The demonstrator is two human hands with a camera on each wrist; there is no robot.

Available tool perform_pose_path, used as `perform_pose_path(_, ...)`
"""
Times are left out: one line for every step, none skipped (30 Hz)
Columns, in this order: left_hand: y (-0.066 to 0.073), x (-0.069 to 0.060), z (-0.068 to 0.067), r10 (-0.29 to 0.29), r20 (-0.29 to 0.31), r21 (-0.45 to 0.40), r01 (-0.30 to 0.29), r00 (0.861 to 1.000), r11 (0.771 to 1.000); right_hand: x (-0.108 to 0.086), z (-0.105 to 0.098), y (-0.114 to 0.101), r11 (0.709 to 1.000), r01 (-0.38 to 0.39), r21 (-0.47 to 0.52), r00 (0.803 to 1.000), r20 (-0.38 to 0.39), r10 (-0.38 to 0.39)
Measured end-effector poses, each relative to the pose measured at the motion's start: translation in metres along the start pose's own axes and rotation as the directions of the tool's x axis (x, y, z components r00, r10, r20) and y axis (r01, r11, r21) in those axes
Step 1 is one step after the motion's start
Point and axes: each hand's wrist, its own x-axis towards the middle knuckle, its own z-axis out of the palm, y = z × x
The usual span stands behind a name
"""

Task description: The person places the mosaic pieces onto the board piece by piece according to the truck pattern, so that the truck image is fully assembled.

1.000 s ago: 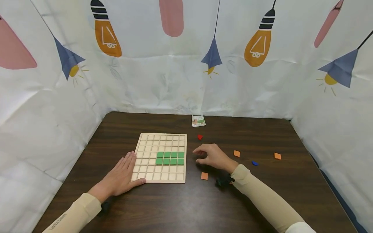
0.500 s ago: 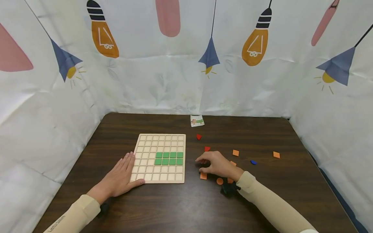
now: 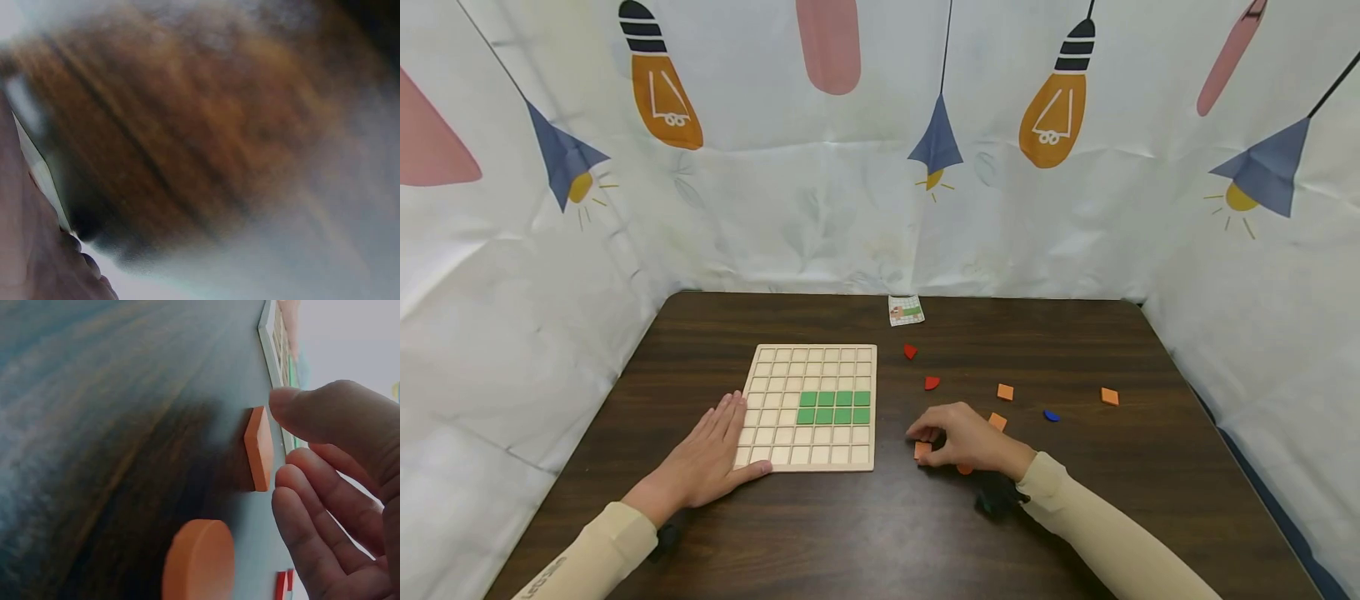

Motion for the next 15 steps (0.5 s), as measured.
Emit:
perform_pose_path(-0.0003, -0.0001, 0.0, 0.0, 0.0, 0.001, 0.0, 1.0, 1.0, -0.0002, 0.0004, 0.0001, 1.0, 0.002, 0.001, 1.0, 0.006, -0.002)
perform_pose_path(-0.0004, -0.0001, 0.0, 0.0, 0.0, 0.0, 0.0, 1.0, 1.0, -0.0005, 0.0007, 0.0003, 1.0, 0.0, 0.004, 1.0, 0.011, 0.0)
perform_pose_path(-0.0006, -0.0002, 0.0001, 0.0, 0.001, -0.002, 0.0, 1.0, 1.0, -0.0009, 0.0009, 0.0001, 1.0, -0.005, 0.007, 1.0, 0.014, 0.005)
perform_pose_path(-0.0007, -0.0002, 0.0001, 0.0, 0.001, -0.002, 0.0, 1.0, 1.0, -0.0013, 0.0011, 0.0003, 1.0, -0.012, 0.009, 1.0, 0.016, 0.011)
perform_pose_path(-0.0008, -0.0003, 0.0002, 0.0, 0.001, -0.002, 0.0, 1.0, 1.0, -0.0017, 0.0013, 0.0003, 1.0, -0.019, 0.009, 1.0, 0.018, 0.018)
perform_pose_path(-0.0007, -0.0004, 0.0003, 0.0, 0.001, -0.004, 0.0, 1.0, 1.0, -0.002, 0.0014, 0.0003, 1.0, -0.027, 0.012, 0.999, 0.022, 0.027)
perform_pose_path(-0.0006, -0.0006, 0.0003, 0.001, 0.0, -0.004, -0.001, 1.0, 1.0, -0.0023, 0.0016, 0.0003, 0.999, -0.034, 0.011, 0.999, 0.025, 0.034)
perform_pose_path(-0.0005, -0.0007, 0.0003, 0.001, 0.0, -0.005, -0.001, 1.0, 1.0, -0.0026, 0.0018, 0.0005, 0.999, -0.04, 0.011, 0.999, 0.027, 0.04)
perform_pose_path(-0.0005, -0.0009, 0.0002, 0.0, -0.001, -0.004, 0.0, 1.0, 1.0, -0.0028, 0.0019, 0.0004, 0.999, -0.044, 0.01, 0.999, 0.028, 0.044)
perform_pose_path(-0.0004, -0.001, 0.0, -0.001, -0.002, -0.002, 0.001, 1.0, 1.0, -0.0029, 0.0023, 0.0006, 0.999, -0.047, 0.008, 0.998, 0.029, 0.047)
perform_pose_path(-0.0002, -0.0011, -0.0002, -0.001, -0.003, -0.002, 0.001, 1.0, 1.0, -0.003, 0.0025, 0.0006, 0.999, -0.049, 0.006, 0.998, 0.028, 0.049)
perform_pose_path(-0.0001, -0.0012, -0.0004, 0.0, -0.004, -0.001, 0.0, 1.0, 1.0, -0.0032, 0.0029, 0.0008, 0.999, -0.05, 0.004, 0.998, 0.027, 0.05)
perform_pose_path(0.0001, -0.0013, -0.0006, 0.0, -0.005, -0.001, 0.0, 1.0, 1.0, -0.0033, 0.0032, 0.001, 0.999, -0.05, 0.003, 0.998, 0.025, 0.05)
perform_pose_path(0.0002, -0.0014, -0.0008, -0.001, -0.005, -0.001, 0.001, 1.0, 1.0, -0.0034, 0.0036, 0.0012, 0.999, -0.05, 0.003, 0.998, 0.023, 0.05)
perform_pose_path(0.0003, -0.0015, -0.0011, -0.001, -0.005, -0.003, 0.001, 1.0, 1.0, -0.0035, 0.0038, 0.0012, 0.999, -0.05, 0.005, 0.999, 0.021, 0.05)
